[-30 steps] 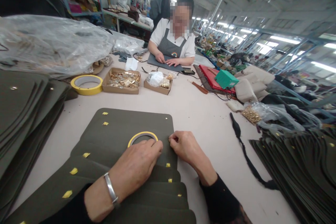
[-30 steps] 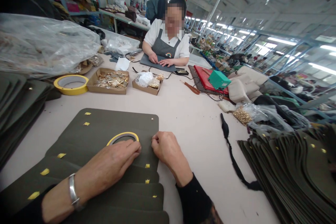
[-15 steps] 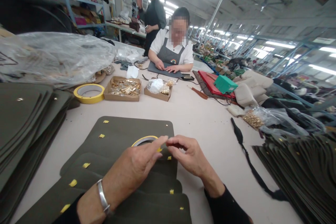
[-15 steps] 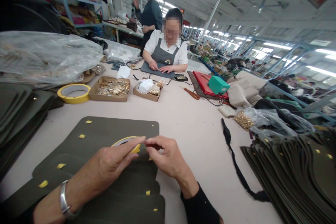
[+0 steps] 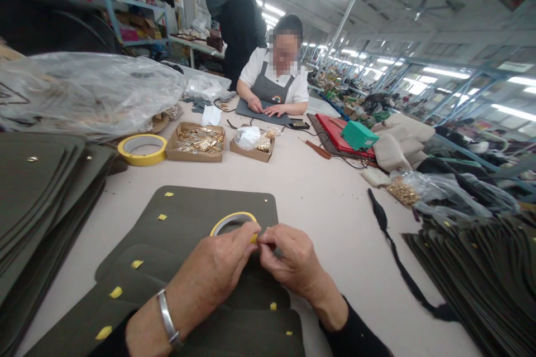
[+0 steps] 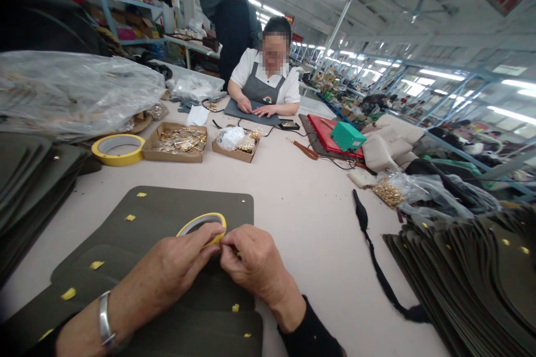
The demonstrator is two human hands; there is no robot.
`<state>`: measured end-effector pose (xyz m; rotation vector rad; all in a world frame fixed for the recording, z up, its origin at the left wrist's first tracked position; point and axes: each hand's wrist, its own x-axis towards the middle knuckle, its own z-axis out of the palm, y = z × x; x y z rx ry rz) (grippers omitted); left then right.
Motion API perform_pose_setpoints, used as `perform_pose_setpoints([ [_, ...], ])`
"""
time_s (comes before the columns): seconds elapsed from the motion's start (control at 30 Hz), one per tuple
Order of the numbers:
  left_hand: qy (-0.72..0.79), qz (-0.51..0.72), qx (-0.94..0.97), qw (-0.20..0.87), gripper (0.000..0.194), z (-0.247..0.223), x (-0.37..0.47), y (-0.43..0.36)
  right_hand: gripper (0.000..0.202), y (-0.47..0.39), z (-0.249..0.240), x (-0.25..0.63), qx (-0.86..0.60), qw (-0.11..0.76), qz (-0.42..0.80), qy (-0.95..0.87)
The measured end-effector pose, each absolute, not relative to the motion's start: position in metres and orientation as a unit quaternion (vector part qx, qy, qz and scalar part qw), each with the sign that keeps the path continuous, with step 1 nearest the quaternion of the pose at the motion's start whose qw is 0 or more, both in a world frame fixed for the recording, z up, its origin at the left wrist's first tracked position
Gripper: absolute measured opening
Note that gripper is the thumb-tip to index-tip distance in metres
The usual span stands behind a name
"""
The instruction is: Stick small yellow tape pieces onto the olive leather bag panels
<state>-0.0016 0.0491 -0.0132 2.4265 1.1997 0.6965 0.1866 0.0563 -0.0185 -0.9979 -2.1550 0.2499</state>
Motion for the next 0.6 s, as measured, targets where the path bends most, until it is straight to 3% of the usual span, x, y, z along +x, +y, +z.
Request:
perform_pose_setpoints([
  [0.17, 0.453, 0.233, 0.844, 0.169, 0.018, -0.013, 0.001, 0.050, 0.018, 0.051, -0.019, 0.178, -0.431, 0.366, 0.094, -0.820],
  [0.4, 0.416, 0.306, 0.849, 0.110, 0.021, -0.010, 0.006, 0.043, 0.014, 0.069, -0.018, 0.184, -0.590, 0.416, 0.434, -0.539],
  [0.6, 0.485, 0.094, 0.863, 0.103, 0.019, -0.010, 0.011, 0.044, 0.022, 0.090, -0.035, 0.212, -0.617, 0.310, 0.488, -0.533],
])
